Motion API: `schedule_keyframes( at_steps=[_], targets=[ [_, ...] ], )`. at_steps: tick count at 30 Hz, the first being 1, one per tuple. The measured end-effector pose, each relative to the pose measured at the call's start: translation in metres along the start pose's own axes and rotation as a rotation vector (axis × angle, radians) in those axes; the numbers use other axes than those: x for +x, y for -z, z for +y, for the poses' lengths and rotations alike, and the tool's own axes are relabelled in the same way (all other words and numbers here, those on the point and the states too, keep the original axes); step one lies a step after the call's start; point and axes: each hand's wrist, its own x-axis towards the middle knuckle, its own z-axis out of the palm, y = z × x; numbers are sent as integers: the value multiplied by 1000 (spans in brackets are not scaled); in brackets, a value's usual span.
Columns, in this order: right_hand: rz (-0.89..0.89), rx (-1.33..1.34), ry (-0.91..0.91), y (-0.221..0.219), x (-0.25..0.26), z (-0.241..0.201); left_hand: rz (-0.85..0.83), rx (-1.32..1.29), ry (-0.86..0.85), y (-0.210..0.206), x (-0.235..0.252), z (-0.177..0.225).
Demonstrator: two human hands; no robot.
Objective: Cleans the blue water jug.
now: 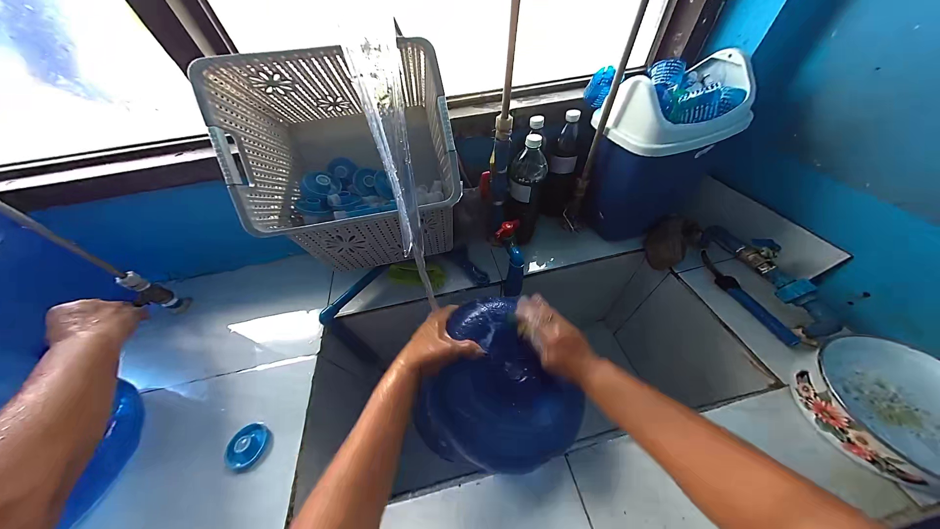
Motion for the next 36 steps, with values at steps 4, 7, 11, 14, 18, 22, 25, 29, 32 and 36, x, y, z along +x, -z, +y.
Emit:
schedule_keyframes(
  at_steps=[4, 7, 11, 14, 18, 22, 25, 29, 32, 36],
  targets=[
    [-305, -27, -126, -4, 88, -55, 300, 37, 41, -53, -20, -10],
    [-512, 97, -66, -8, 123, -86, 417, -3, 121, -60, -48, -11],
    [-422, 335, -313, -14, 140, 14, 595, -206, 135, -68, -79, -21],
    [-108, 570, -326, -14, 71, 35, 808, -328, 84, -64, -95, -39],
    [266, 927, -396, -57, -40, -31, 995, -230, 125, -42, -121, -61],
    [85, 803, -297, -52, 7, -50, 797, 586, -52, -37, -123, -69],
    [196, 805, -300, -76, 35, -70, 556, 821, 64, -35, -110, -45],
    [373, 875, -89, -125, -4, -122, 442, 673, 270, -15, -96, -24],
    [22, 808, -202, -80, 58, -89, 250, 680, 206, -17, -102, -17],
    [92, 887, -185, -91, 41, -92, 362, 691, 228, -13, -83, -21]
  ],
)
